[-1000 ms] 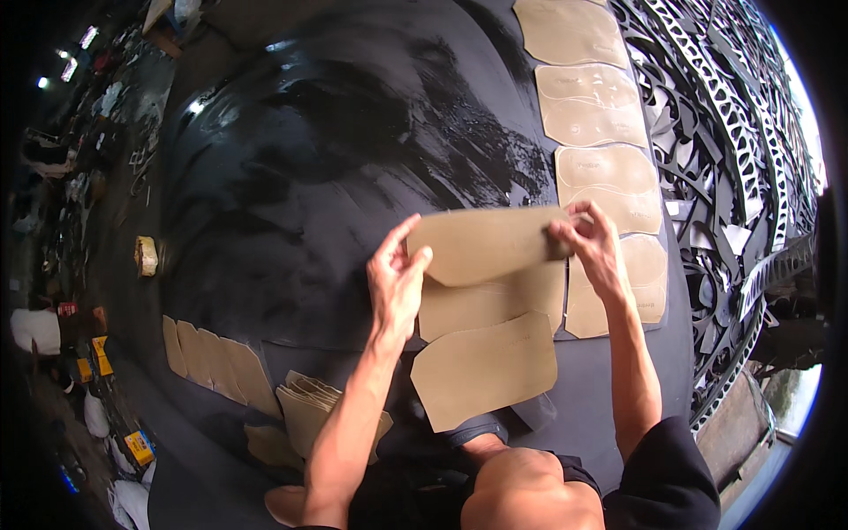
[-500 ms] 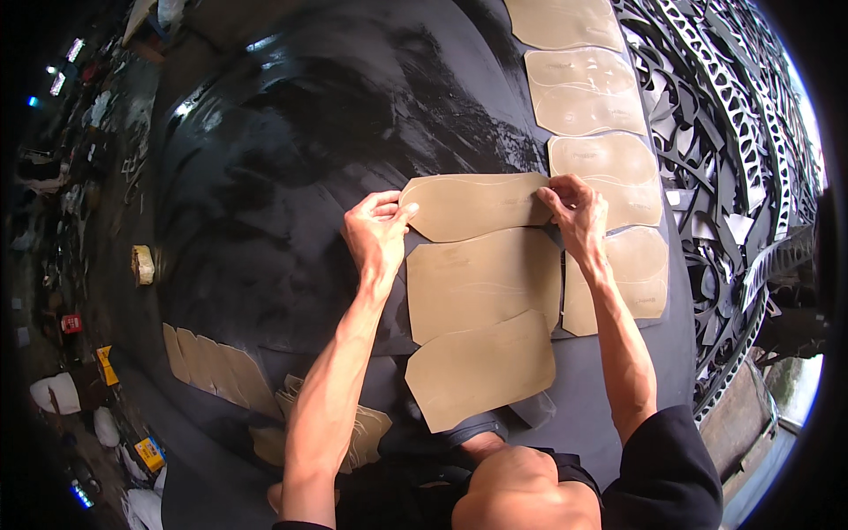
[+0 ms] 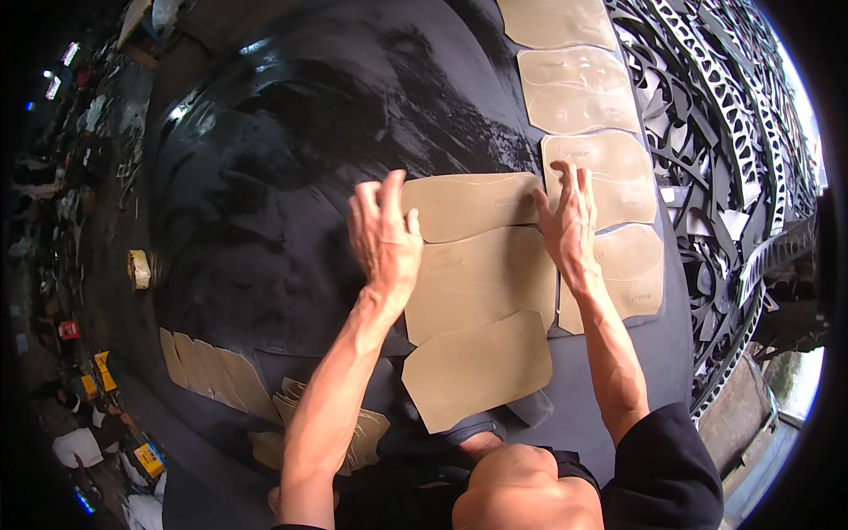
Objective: The person places irregularly shaped paper pieces onto a large dark surface, arranging them in a pattern. They pick up pieces from a stack and position them one by one, occasionally adjusting their placement.
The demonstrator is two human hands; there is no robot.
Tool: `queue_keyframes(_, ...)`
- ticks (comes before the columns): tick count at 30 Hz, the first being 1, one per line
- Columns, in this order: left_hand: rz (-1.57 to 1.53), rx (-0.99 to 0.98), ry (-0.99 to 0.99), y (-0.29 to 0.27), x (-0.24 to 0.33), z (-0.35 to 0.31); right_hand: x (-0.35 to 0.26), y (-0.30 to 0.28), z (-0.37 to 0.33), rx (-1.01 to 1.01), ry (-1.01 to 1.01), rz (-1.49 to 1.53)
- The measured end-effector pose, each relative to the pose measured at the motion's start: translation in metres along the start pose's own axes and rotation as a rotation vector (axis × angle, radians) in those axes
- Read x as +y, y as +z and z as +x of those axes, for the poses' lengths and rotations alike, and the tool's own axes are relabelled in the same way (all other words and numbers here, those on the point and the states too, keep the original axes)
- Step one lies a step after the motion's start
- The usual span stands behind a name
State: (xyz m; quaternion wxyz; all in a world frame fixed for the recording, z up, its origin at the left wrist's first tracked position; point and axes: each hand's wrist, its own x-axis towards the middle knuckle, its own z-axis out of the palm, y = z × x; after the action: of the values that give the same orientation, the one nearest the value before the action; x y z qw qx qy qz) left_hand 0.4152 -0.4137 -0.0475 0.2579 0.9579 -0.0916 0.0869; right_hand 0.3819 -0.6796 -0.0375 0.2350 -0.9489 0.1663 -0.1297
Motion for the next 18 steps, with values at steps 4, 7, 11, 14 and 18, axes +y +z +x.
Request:
queue_keyframes(4,0.191,-0.272,0.212,0.008,0.008,-0.023,-0.015,0.019,-0.023,0.012,-0.393,-0.076)
queue_keyframes(7,0.142,-0.221,0.214,0.009,0.01,-0.028,-0.024,0.031,-0.027,-0.39,-0.293,-0.235)
queue_keyframes(11,-0.115,-0.049,0.081,-0.018,0.016,-0.058,-0.022,0.006,-0.044,-0.201,-0.379,-0.081)
queue_keyframes(14,-0.212,0.218,-0.26,-0.056,0.033,-0.133,-0.015,-0.031,-0.092,-0.208,-0.396,-0.064)
queue_keyframes(18,-0.198,-0.18,-0.684,-0.079,0.055,-0.263,0.004,-0.048,-0.162,-0.232,-0.054,0.031)
